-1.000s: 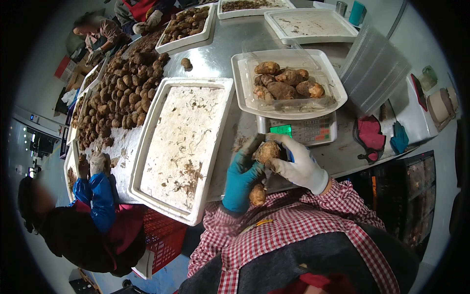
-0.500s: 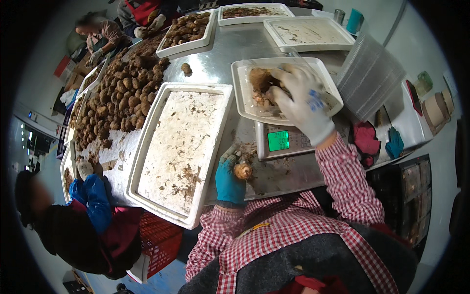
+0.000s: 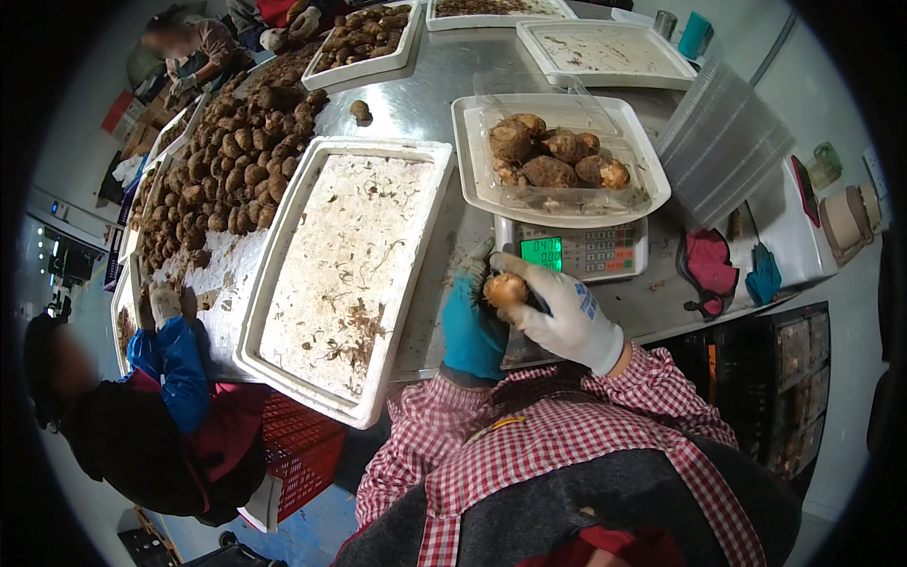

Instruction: The person peels brown nuts by hand, removes the shells, and places the peeled nuts into a plastic container on a digital scale. The person repeatedly picks nuts from a tray, peels them, and transfers the contents to the container.

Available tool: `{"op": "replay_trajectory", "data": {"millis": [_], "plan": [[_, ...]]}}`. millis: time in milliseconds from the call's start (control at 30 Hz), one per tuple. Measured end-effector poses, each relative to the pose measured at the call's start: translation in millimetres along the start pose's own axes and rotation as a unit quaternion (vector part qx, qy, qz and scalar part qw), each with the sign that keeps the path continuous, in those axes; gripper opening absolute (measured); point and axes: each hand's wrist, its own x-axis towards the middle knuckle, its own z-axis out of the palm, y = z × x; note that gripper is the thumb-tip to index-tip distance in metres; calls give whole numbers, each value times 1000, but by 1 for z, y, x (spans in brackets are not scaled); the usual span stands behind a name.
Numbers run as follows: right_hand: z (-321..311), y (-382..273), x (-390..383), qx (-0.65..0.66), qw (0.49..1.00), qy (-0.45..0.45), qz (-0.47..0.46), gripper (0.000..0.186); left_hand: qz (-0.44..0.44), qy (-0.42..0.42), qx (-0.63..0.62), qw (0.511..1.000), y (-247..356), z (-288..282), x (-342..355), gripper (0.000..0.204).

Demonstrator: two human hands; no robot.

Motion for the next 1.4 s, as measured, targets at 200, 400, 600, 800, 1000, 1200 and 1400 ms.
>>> {"op": "replay_trajectory", "data": {"millis": [200,400,600,800,1000,1200,1400], "plan": [[-10,14,-7,296,954,-2,46,48,17,4,83,996,21,-7,-7,49],[-19,29,-20,497,851,-17,166,50,-19,-76,136,988,21,-13,-15,40],[-1,31,-25,415,883,86,204,46,76,-73,265,959,9,1,-23,46],[-4,13,-12,53,996,66,-37,44,53,-55,198,977,19,0,-28,43],[-46,-2,13,65,970,167,-161,45,92,-1,247,965,34,-5,-29,25],[-151,44,69,-233,936,254,-69,41,8,-16,236,972,28,-21,-25,29],[-175,67,76,-468,833,246,-165,28,178,0,429,886,18,-14,-22,33]]}}
